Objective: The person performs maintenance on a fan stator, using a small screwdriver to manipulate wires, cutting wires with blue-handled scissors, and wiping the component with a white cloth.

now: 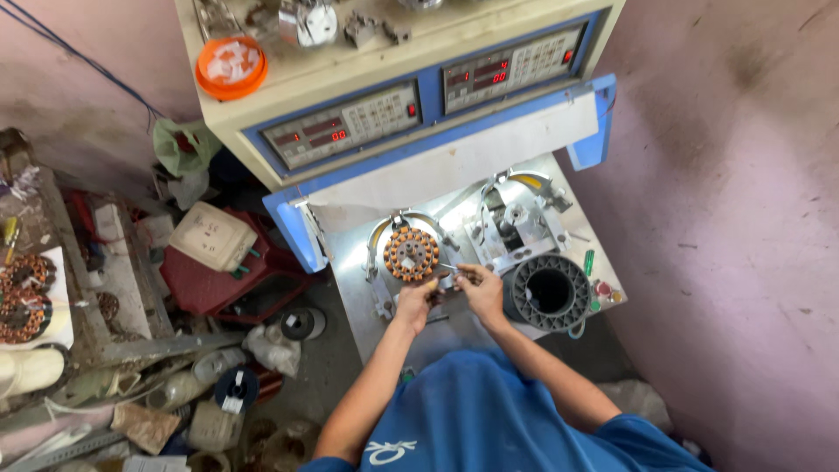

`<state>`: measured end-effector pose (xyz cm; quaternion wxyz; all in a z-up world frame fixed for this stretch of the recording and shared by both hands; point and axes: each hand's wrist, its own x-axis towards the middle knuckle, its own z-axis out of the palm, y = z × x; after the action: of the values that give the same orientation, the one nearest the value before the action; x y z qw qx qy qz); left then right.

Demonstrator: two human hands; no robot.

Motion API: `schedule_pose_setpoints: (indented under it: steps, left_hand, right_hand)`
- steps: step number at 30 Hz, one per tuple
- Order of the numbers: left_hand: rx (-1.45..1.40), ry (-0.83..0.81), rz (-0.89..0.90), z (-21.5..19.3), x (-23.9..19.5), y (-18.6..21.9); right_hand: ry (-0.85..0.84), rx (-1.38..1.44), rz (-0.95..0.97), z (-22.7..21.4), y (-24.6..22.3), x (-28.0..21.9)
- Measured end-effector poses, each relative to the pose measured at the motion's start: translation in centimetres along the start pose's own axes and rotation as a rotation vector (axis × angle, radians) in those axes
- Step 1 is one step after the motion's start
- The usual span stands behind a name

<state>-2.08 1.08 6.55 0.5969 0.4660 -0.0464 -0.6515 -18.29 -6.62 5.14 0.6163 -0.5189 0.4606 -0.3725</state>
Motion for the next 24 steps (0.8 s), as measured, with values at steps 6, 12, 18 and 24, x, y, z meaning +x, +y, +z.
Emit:
schedule_pose_setpoints:
  steps: [6, 12, 18, 24]
  left_hand:
    - [1.103, -0.097, 0.267, 0.5, -4.3, 1.7]
    - [1.013, 0.388, 0.675, 5.0, -9.0, 8.0]
    - [1.146, 0.292, 0.909, 6.2, -5.9, 12.1]
    - [1.246, 0.174, 1.048, 5.4, -4.9, 13.7]
  right_hand:
    - [-0.091, -0.09, 0.298, -5.1, 4.5, -4.7]
    - [-0.139, -0.373, 0.33, -5.8, 2.1, -6.7]
    - [-0.139, -0.791, 0.04, -6.7, -1.3, -8.9]
    - [0.0, 0.098, 0.433, -13.6, -2.2, -12.3]
